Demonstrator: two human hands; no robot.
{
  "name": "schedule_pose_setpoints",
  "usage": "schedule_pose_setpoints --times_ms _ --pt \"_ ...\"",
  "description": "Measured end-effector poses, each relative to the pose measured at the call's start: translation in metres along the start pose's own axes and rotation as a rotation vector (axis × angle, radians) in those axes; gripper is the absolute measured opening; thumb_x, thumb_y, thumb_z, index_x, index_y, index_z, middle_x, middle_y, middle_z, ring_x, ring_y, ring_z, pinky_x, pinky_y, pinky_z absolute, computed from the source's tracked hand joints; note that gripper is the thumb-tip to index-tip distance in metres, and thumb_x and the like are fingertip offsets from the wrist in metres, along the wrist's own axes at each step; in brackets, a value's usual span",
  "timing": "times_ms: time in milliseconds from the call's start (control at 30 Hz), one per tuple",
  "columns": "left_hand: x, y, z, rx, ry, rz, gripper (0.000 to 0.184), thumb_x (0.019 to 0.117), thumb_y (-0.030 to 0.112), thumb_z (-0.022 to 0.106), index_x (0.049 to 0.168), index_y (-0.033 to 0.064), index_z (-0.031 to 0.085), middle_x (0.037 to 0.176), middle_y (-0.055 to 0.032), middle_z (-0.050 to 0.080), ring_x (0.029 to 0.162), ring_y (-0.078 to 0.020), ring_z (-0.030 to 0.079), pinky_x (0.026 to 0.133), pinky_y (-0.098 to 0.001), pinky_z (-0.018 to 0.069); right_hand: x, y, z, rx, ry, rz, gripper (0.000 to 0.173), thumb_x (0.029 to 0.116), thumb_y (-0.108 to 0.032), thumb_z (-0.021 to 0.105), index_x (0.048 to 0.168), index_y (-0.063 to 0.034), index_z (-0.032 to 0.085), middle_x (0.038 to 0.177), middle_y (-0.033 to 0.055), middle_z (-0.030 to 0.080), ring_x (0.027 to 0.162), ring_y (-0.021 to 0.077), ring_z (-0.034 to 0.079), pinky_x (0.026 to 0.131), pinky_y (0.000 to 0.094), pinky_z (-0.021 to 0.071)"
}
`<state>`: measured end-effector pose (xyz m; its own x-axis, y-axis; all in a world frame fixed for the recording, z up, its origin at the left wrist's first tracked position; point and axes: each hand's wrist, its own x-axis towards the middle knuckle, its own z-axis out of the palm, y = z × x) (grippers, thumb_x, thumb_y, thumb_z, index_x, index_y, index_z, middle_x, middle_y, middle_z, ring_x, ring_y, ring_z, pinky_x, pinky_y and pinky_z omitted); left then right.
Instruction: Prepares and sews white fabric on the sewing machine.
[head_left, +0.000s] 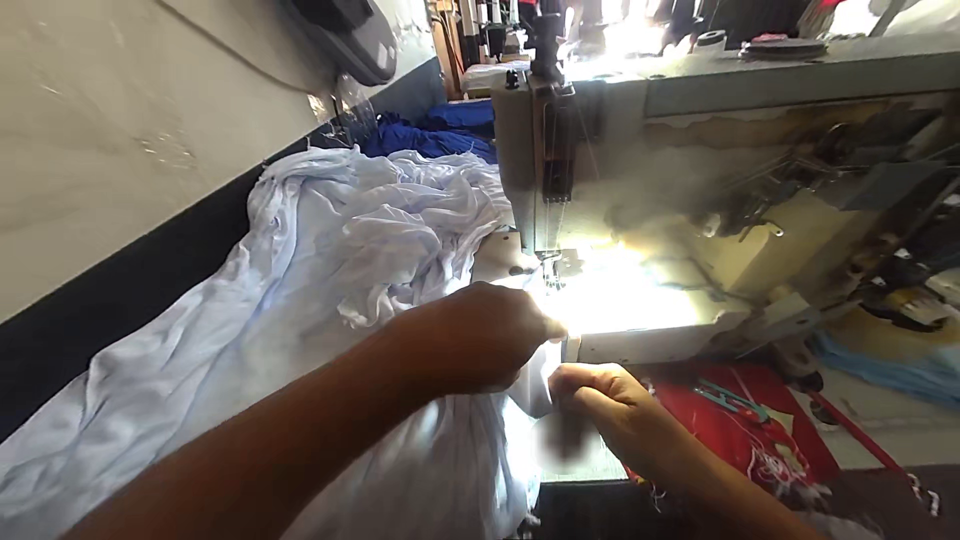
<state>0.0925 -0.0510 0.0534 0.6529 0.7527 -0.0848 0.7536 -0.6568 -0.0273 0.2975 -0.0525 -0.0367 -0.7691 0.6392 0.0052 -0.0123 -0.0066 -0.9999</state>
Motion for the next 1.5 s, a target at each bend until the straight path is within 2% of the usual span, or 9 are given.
schedule_pose_setpoints --times_ms 133,333,500,700,867,1100,1233,1400,1500 --pt "0.001 -0.008 -0.025 0.126 -0.146 -0.051 0.017 0.0826 0.021 0.081 0.092 0.0081 0.075 0.097 -0.0103 0.064 0.082 -0.0239 0.066 0.067 -0.0419 0.0539 -0.006 -0.005 -0.006 -0.049 0.135 -0.048 0.033 0.1006 -0.008 0.034 0.114 -0.0055 0.064 0.075 -0.0045 0.071 0.064 0.0053 0.07 0.062 0.0229 0.0602" --pt "-0.019 -0.039 -0.076 -0.161 0.099 -0.05 0.04 0.0648 0.045 0.091 0.083 0.0178 0.069 0.099 0.0032 0.055 0.074 0.001 0.051 0.054 -0.0131 0.0386 0.014 -0.004 -0.024 -0.405 0.605 -0.282 0.03 0.0941 -0.008 0.058 0.123 -0.0087 0.069 0.082 -0.0046 0.068 0.059 -0.0001 0.058 0.053 0.0161 0.0494" --pt "-0.018 -0.023 -0.07 -0.184 0.092 -0.033 0.037 0.0694 0.04 0.091 0.089 0.0168 0.071 0.106 0.0006 0.058 0.07 -0.0006 0.053 0.054 -0.016 0.0444 0.039 -0.016 -0.024 -0.594 0.454 -0.423 0.04 0.0904 -0.011 0.068 0.13 -0.0104 0.065 0.124 0.0044 0.07 0.104 0.0119 0.068 0.083 0.0326 0.0568" --pt "-0.008 -0.006 -0.037 -0.181 -0.072 0.171 0.017 0.0781 0.03 0.084 0.081 0.0171 0.073 0.086 0.0047 0.066 0.072 -0.0053 0.06 0.059 -0.0244 0.0502 0.011 0.007 -0.004 -0.538 0.269 -0.543 0.012 0.0929 -0.015 0.07 0.094 -0.0049 0.077 0.085 0.0017 0.074 0.081 -0.0008 0.067 0.075 0.0153 0.0539" --pt "0.016 -0.02 -0.03 0.064 -0.313 -0.189 0.01 0.0865 0.019 0.077 0.084 0.0103 0.073 0.118 -0.007 0.059 0.09 -0.0208 0.063 0.075 -0.0412 0.0537 0.016 0.034 -0.009 -0.428 0.266 -0.381 0.017 0.0929 -0.015 0.07 0.101 -0.0032 0.078 0.088 0.0022 0.075 0.081 -0.0025 0.067 0.077 0.0148 0.0544" --pt "-0.001 -0.007 -0.024 -0.093 -0.183 0.007 0.017 0.087 0.021 0.078 0.075 0.013 0.071 0.067 0.0025 0.061 0.061 -0.0102 0.058 0.055 -0.0315 0.0461 0.015 0.033 -0.017 -0.46 0.258 -0.482 0.017 0.0917 -0.012 0.072 0.104 -0.0036 0.078 0.092 0.0014 0.076 0.086 -0.0032 0.068 0.081 0.0134 0.0551" --pt "0.009 -0.009 -0.028 0.137 -0.194 -0.293 0.013 0.0906 0.014 0.073 0.079 0.009 0.067 0.086 -0.0062 0.064 0.076 -0.024 0.064 0.066 -0.0456 0.0517 0.015 0.033 -0.016 -0.481 0.272 -0.458 0.019 0.0925 -0.016 0.072 0.106 -0.0036 0.078 0.092 0.0011 0.075 0.085 -0.0033 0.067 0.08 0.0131 0.0545" --pt "0.011 -0.009 -0.035 -0.037 -0.295 -0.159 0.022 0.09 0.027 0.077 0.075 0.0132 0.069 0.065 0.0024 0.057 0.059 -0.012 0.054 0.055 -0.0341 0.0438 0.014 0.035 -0.015 -0.448 0.25 -0.459 0.02 0.0912 -0.014 0.073 0.105 -0.0008 0.077 0.088 0.0029 0.074 0.082 -0.0033 0.066 0.079 0.0128 0.0535" --pt "0.014 -0.008 -0.032 0.138 -0.285 -0.347 0.013 0.0902 0.017 0.074 0.083 0.007 0.068 0.09 -0.0082 0.064 0.081 -0.0263 0.064 0.07 -0.0471 0.0514 0.016 0.032 -0.014 -0.46 0.271 -0.403 0.023 0.0929 -0.018 0.073 0.111 -0.0057 0.077 0.093 0.0001 0.075 0.086 -0.0033 0.067 0.08 0.0137 0.0551"
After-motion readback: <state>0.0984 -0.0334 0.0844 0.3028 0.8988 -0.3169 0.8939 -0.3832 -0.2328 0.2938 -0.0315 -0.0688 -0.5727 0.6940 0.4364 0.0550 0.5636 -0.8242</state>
